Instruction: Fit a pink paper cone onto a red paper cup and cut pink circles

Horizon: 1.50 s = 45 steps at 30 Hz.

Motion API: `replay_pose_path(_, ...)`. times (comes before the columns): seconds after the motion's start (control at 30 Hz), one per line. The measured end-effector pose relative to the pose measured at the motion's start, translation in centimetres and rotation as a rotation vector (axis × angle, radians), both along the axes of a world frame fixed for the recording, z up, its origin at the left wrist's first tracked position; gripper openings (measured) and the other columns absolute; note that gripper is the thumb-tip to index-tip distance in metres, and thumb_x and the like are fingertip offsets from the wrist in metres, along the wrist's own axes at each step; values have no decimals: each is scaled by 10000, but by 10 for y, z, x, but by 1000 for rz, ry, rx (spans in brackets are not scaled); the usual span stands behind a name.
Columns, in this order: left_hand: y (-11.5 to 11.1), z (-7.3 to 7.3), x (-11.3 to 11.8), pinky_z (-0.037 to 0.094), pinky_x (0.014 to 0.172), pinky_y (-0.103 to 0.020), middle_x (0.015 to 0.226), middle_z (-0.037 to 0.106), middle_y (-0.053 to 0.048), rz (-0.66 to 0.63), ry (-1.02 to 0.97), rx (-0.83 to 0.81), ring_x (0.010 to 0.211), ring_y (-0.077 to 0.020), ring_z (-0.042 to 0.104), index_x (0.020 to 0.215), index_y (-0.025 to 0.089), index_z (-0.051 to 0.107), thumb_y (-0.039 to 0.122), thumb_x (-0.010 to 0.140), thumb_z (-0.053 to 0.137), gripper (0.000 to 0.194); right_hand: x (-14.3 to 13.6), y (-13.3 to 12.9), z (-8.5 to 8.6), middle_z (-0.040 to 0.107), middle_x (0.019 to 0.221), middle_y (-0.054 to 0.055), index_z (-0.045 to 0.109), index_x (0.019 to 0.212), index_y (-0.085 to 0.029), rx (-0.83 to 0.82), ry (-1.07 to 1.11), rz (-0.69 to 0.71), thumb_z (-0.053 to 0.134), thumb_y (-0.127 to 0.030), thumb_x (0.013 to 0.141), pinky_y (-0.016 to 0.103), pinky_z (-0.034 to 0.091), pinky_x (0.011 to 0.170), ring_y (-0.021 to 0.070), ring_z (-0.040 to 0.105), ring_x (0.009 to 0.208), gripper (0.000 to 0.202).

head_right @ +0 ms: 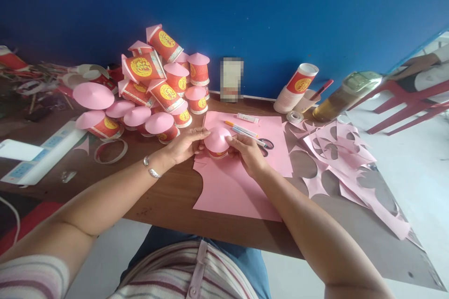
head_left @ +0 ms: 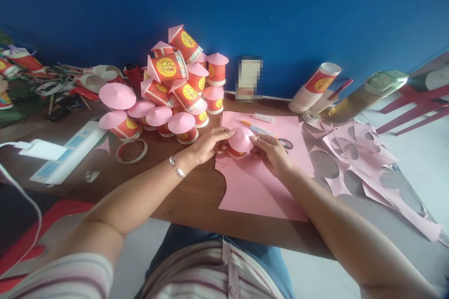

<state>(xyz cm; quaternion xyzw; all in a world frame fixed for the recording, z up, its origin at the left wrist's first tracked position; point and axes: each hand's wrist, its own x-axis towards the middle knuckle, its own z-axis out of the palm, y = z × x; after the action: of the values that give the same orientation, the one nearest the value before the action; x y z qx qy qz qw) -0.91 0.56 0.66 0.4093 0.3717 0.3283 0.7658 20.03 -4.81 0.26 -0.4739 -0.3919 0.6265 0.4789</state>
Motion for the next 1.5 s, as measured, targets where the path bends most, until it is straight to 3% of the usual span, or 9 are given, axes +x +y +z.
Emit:
replay_pose_path(0.4,0,-1,-3,319,445,-211,634,546,17,37,-42,-8,519,-92,501,684,165,567,386,646,827,343,0,0,-1,557,592,-21,593,654,-210,-5,13,-14,891,-648,661,283,342,544,121,503,569,530)
replay_pose_path(0.63,-3,-1,-4,282,439,-191,656,458,43,155,-54,35,502,-57,410,723,157,578,444,725,788,356,1,-1,-8,590,627,3,616,668,-219,40,-30,-39,778,-824,686,299,378,544,141,512,573,627)
replay_pose_path(0.77,-6,9,-6,239,425,-165,677,386,64,229,-225,87,490,-31,323,727,164,534,456,767,817,408,3,-6,-4,570,599,5,621,641,-212,113,-155,-91,694,-882,716,304,396,545,141,507,552,678)
replay_pose_path(0.87,-9,21,-12,228,407,-168,642,333,66,99,-381,76,472,-32,277,648,174,436,647,736,821,616,8,-8,-3,552,584,2,625,635,-198,186,-266,-119,635,-867,787,294,393,542,129,487,537,686)
replay_pose_path(1.0,-15,24,-23,153,322,-212,540,279,54,-256,-422,-60,406,-49,232,544,216,252,971,521,691,873,12,-8,-8,543,574,-3,595,607,-196,231,-312,-111,627,-784,868,281,369,532,120,484,526,644)
replay_pose_path(1.17,-19,16,-24,155,294,-240,474,262,41,-484,-370,-65,372,-72,249,471,226,244,996,465,681,885,10,-7,-10,552,584,-6,595,624,-202,271,-341,-75,602,-759,899,281,373,543,128,504,533,621)
replay_pose_path(1.23,-19,19,-20,189,333,-212,502,266,47,-398,-375,13,405,-55,257,465,194,307,847,586,792,822,9,-8,-8,558,587,-3,591,628,-203,257,-365,-84,604,-767,890,281,375,543,131,507,539,622)
replay_pose_path(1.33,-15,25,-14,269,424,-160,587,314,51,-76,-352,120,492,-38,297,553,151,449,507,771,859,585,9,-8,-5,552,579,-1,573,625,-205,241,-412,-118,603,-793,863,280,372,541,137,500,552,635)
replay_pose_path(1.5,-9,19,-9,318,490,-159,801,485,23,191,-238,198,605,-51,418,847,164,629,277,812,764,179,9,-7,0,538,604,-7,566,648,-210,263,-460,-143,604,-779,860,280,401,569,138,485,583,609)
